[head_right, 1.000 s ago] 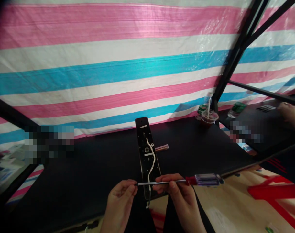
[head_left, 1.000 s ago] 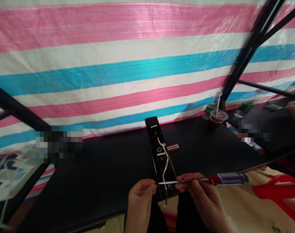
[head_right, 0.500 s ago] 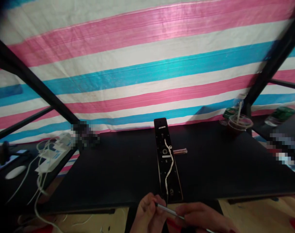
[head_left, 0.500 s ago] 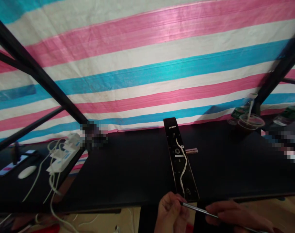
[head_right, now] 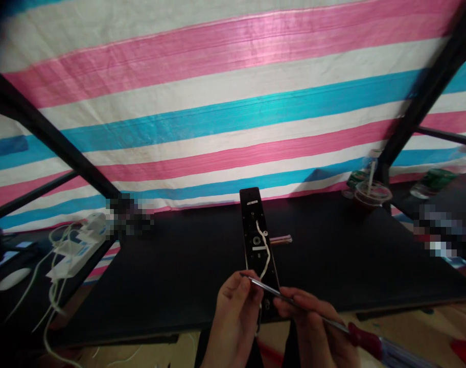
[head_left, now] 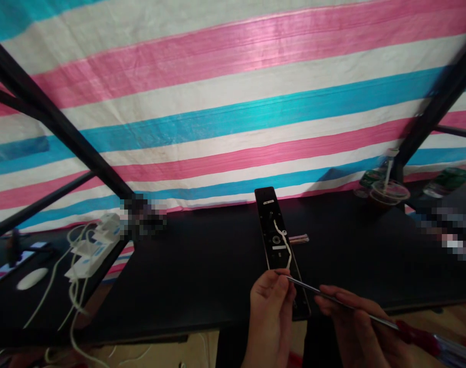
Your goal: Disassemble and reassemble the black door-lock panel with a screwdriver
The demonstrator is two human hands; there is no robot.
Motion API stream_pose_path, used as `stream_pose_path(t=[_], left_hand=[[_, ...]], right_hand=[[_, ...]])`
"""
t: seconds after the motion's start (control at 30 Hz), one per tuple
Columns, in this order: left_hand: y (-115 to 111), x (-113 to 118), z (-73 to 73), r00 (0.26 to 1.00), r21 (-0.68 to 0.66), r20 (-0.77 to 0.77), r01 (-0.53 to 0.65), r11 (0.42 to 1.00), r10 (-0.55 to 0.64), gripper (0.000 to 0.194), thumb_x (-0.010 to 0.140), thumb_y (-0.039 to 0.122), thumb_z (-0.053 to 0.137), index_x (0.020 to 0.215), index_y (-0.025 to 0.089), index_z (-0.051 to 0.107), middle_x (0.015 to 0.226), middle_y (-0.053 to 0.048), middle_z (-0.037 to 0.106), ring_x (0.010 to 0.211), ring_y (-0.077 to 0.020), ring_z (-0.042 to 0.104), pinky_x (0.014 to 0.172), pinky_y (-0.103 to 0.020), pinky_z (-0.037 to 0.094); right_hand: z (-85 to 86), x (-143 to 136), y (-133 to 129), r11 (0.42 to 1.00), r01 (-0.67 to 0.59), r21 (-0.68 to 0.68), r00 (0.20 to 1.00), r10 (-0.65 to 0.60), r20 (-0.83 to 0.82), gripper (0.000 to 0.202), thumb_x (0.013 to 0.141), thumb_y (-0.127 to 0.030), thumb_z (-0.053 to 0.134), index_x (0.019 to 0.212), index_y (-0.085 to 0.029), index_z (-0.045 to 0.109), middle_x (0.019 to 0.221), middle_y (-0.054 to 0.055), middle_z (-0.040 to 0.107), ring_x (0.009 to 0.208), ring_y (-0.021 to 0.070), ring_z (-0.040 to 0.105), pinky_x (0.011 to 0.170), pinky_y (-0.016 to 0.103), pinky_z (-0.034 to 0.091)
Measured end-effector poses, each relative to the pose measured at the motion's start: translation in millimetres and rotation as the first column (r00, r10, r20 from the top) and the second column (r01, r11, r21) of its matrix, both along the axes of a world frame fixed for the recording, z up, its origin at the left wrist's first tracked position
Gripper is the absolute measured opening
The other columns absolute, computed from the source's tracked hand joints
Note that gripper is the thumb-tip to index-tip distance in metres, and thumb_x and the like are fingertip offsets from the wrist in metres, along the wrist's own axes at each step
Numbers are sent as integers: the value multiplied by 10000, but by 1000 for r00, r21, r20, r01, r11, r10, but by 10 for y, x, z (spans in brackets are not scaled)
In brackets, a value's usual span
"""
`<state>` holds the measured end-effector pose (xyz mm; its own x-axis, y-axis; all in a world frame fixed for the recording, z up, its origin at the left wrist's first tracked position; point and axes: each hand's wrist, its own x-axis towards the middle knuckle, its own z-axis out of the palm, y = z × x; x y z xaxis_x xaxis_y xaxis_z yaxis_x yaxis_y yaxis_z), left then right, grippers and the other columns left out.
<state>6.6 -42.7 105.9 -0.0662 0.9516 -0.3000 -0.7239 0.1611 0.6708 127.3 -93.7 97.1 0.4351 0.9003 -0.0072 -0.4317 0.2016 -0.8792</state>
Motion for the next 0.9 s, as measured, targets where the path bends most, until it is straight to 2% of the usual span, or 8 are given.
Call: stream_pose_path(t=[0.1, 0.23, 0.3, 0.37, 0.43, 0.5, 0.6, 0.9], left_hand=[[286, 4, -45, 991, 99, -135, 39, 994, -25, 463, 609, 425, 922, 957, 151, 786, 926, -101, 763, 834, -180, 704, 757, -253, 552], [1061, -79, -160, 859, 224, -472, -98, 970, 196, 412, 828, 477, 721, 1068, 143, 740, 1061, -126, 759, 954, -222, 708, 827, -305, 553], [1517, -117, -234, 781, 203, -577, -147, 968, 239, 406, 849, 402, 699, 1167, 151, 692, 1129, -125, 743, 996, -223, 707, 867, -321, 551], [1897, -135, -302, 785, 171, -581, -142, 975, 216, 448, 828, 317, 723, 1237, 149, 652, 1184, -140, 728, 1031, -229, 705, 888, -333, 551], [2140, -135, -360, 802, 147, -571, -112, 983, 176, 443, 835, 280, 702, 1244, 120, 641, 1122, -156, 747, 952, -230, 728, 829, -344, 571], [2247, -127, -411, 819, 141, -557, -71, 987, 139, 420, 845, 280, 683, 1224, 102, 653, 1036, -150, 767, 854, -224, 742, 755, -337, 582], [2259, -122, -471, 828, 159, -546, -47, 986, 128, 439, 833, 317, 699, 1217, 106, 666, 996, -134, 777, 796, -213, 744, 701, -309, 578], [2252, -134, -527, 831, 216, -531, -53, 975, 163, 489, 793, 360, 734, 1207, 104, 692, 1046, -132, 781, 848, -215, 743, 702, -270, 561]], right_hand=[[208, 144, 310, 993, 11, 119, 991, -27, 132, 231, 850, -462, 778, 960, -258, 770, 1079, 115, 754, 861, 256, 763, 802, 365, 639], [505, 420, 1097, 946, 60, 318, 901, -188, 391, 263, 925, -485, 678, 971, -231, 728, 1036, 104, 757, 844, 245, 755, 813, 386, 610], [583, 511, 1600, 938, -27, 347, 803, -187, 567, 327, 949, -532, 618, 970, -220, 714, 965, 97, 761, 841, 243, 749, 805, 382, 605], [601, 541, 2089, 929, -127, 348, 720, -155, 676, 409, 964, -586, 551, 937, -204, 693, 905, 93, 757, 783, 236, 746, 777, 384, 609], [584, 516, 2493, 923, -196, 330, 672, -119, 731, 464, 968, -630, 500, 894, -202, 662, 868, 92, 748, 752, 231, 741, 748, 379, 612], [559, 461, 2773, 921, -239, 307, 621, -98, 778, 475, 972, -642, 471, 870, -209, 638, 834, 85, 741, 740, 225, 737, 738, 370, 610], [537, 381, 2980, 915, -284, 285, 561, -82, 824, 433, 992, -594, 463, 867, -209, 619, 823, 87, 738, 751, 226, 734, 745, 367, 600], [520, 300, 3131, 918, -321, 231, 472, -56, 880, 287, 1011, -432, 479, 865, -214, 593, 800, 71, 728, 755, 217, 734, 745, 336, 588]])
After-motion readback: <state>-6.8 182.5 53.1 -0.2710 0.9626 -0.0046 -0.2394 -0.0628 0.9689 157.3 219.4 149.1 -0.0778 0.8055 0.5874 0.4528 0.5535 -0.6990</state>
